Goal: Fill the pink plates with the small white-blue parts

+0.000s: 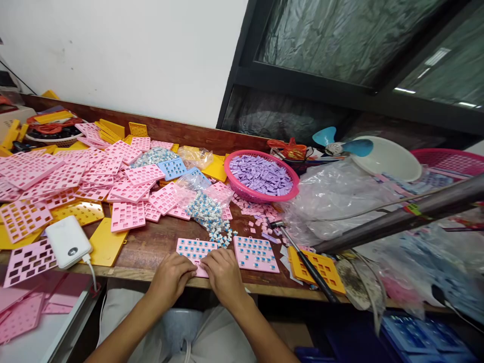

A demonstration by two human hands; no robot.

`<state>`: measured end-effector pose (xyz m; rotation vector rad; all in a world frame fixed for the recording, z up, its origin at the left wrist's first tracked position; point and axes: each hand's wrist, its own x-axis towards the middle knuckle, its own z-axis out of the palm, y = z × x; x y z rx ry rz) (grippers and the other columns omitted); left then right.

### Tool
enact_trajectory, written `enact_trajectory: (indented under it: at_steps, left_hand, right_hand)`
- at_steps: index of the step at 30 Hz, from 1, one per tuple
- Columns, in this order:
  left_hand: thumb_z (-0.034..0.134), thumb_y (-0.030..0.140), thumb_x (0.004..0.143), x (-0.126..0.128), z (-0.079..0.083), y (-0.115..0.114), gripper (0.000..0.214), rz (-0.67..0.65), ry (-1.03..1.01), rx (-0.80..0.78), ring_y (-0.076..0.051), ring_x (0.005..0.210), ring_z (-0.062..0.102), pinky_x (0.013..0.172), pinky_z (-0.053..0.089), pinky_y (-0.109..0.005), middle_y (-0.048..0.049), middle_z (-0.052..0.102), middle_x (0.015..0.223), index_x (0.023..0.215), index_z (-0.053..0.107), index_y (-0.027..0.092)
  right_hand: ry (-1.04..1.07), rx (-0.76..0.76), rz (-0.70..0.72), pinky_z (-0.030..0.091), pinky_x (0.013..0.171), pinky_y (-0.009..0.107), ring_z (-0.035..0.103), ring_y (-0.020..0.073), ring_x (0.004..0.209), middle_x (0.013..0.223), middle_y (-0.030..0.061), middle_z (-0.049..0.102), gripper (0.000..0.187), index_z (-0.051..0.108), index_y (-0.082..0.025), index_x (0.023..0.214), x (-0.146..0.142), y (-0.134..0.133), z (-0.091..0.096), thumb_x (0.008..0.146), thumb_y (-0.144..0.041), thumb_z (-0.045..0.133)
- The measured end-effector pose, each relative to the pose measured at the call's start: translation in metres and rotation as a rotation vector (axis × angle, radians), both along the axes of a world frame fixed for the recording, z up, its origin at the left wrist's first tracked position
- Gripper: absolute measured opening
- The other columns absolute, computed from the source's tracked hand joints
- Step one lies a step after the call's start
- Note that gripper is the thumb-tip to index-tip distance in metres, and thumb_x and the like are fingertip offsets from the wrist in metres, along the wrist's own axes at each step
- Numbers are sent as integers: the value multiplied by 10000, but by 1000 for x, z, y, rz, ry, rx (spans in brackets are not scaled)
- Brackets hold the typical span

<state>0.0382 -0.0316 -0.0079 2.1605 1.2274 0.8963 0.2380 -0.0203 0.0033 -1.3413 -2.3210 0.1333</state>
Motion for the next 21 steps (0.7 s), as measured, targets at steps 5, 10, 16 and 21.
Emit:
enact_trajectory:
  at_steps: [5,10,16,21]
  left_hand:
    - [538,218,994,3,-5,-6,216,53,103,119,-226,902,596,791,491,-393,-66,722,987,1026,751,240]
    - [593,257,968,1,-5,-4,176,75,131,98,-231,909,579,792,476,-397,-57,694,960,1005,764,274]
    - [595,268,965,-2,-7,-4,158,54,103,86,-230,925,590,803,490,-386,-65,671,974,1004,747,251]
    - [531,251,994,-8,-15,-12,226,63,46,185,-229,996,630,858,543,-392,-90,687,1086,1131,711,241]
  right_hand:
    - [93,-21,-26,386,831,369,567,220,952,934,52,696,132,727,-239,959,4,-1,-7,987,-268,602]
    - [49,-103,-19,376,793,357,555,217,933,912,39,688,108,737,-256,935,4,0,0,965,-268,635]
    - [30,-146,27,382,800,349,583,212,919,904,36,701,101,747,-253,909,5,5,6,948,-274,655]
    - [176,-131,-53,431,819,315,628,191,885,919,34,713,118,738,-226,917,24,35,16,950,-244,626]
